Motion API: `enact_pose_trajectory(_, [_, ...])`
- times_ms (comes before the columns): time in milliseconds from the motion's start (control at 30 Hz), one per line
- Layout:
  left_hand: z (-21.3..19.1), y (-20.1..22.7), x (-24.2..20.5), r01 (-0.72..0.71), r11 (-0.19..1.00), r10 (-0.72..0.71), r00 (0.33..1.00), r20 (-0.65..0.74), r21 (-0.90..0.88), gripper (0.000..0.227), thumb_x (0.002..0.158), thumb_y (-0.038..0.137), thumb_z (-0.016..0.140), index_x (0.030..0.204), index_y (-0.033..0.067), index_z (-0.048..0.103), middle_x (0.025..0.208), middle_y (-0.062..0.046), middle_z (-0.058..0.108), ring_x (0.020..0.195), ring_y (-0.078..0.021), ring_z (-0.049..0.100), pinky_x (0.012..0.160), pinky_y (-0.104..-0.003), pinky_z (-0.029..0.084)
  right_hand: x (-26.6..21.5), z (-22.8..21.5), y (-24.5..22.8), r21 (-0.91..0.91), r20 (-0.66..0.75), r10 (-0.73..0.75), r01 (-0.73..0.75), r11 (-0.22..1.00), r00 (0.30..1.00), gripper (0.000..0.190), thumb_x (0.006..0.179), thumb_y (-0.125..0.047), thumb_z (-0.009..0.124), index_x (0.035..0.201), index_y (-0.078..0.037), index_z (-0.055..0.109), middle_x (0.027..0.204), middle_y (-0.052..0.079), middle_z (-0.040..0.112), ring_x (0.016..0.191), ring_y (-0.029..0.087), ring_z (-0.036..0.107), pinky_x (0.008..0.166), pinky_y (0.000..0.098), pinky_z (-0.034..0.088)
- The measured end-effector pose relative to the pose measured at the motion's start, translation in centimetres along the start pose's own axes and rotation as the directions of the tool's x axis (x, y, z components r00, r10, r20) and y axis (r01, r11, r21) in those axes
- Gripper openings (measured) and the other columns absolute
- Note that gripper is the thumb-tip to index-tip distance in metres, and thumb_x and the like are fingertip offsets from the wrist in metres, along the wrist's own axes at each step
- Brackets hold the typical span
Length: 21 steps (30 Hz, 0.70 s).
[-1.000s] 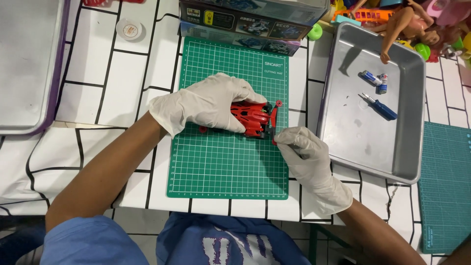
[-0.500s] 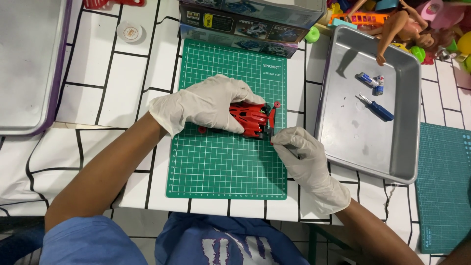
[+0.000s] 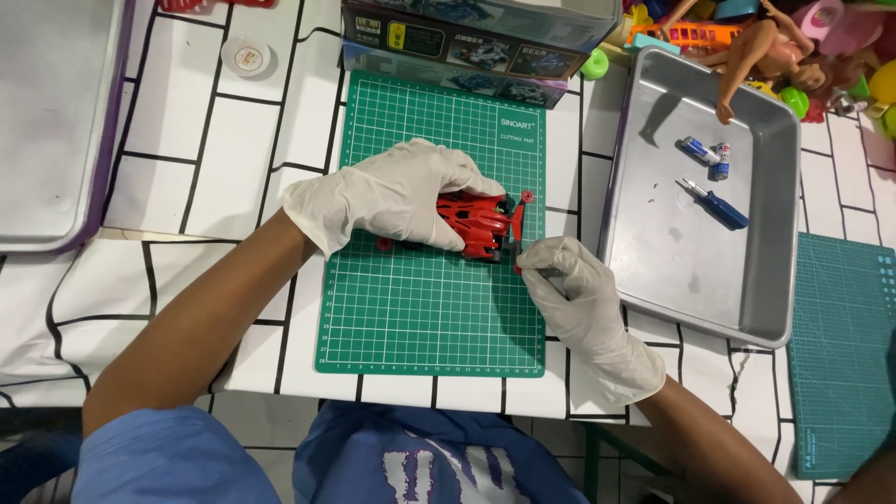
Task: The person assembles a model car on a green cutting mat. They attach black and red plastic parts to the chassis, use a screwdriver to tighten screws, and attach red wheels to the vehicle.
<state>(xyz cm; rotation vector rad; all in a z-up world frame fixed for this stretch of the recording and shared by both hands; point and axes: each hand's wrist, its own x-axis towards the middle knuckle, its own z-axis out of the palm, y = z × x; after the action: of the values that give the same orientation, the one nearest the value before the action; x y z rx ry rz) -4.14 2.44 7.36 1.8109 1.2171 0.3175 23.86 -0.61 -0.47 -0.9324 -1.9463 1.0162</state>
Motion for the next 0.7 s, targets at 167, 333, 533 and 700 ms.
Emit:
enact_pose_trajectory(167, [0.0,0.17,-0.08,0.015,1.0,-0.015,1.0,0.005,-0.018,0.066,0.071,0.02,0.084,0.135,0.0163,0.067,0.141,-0.002,0.065,0.134,-0.0252,0.057,0.113,-0.033,0.046,-0.16,-0.24,0.57,0.004,0.002,0.004,-0.004,1.0,1.0,0.014,0.09,0.008,0.071,0.099,-0.003,0.073,0.097,0.01,0.067,0.092,0.022,0.072,0.078,0.0328,0.061])
enact_pose_trajectory(333, [-0.19,0.1,-0.05,0.013,1.0,-0.013,1.0,0.005,-0.006,0.067,0.07,0.021,0.085,0.135,0.0181,0.067,0.14,0.0,0.065,0.134,-0.0243,0.057,0.113,-0.032,0.046,0.05,-0.22,0.37,-0.007,0.011,0.001,-0.001,1.0,1.0,0.014,0.09,0.008,0.07,0.099,-0.003,0.072,0.096,0.01,0.066,0.093,0.021,0.072,0.079,0.0325,0.061])
enact_pose_trajectory(533, [0.14,-0.41,0.15,-0.008,1.0,0.008,1.0,0.001,0.004,0.066,0.07,0.022,0.085,0.134,0.0154,0.068,0.14,-0.001,0.065,0.133,-0.0264,0.058,0.113,-0.034,0.046,-0.05,-0.08,0.32,-0.02,-0.004,0.001,-0.001,1.0,1.0,0.015,0.09,0.008,0.07,0.099,-0.003,0.073,0.096,0.01,0.066,0.095,0.023,0.073,0.081,0.0333,0.061])
enact_pose_trajectory(700, [0.17,-0.26,0.06,-0.002,1.0,0.002,1.0,-0.011,0.02,0.066,0.069,0.023,0.085,0.133,0.0168,0.069,0.139,0.002,0.066,0.135,-0.0256,0.056,0.115,-0.034,0.044,-0.09,0.14,0.3,-0.035,0.012,-0.033,0.033,0.999,0.999,0.015,0.089,0.008,0.072,0.098,-0.003,0.073,0.095,0.01,0.067,0.093,0.024,0.073,0.08,0.0332,0.062])
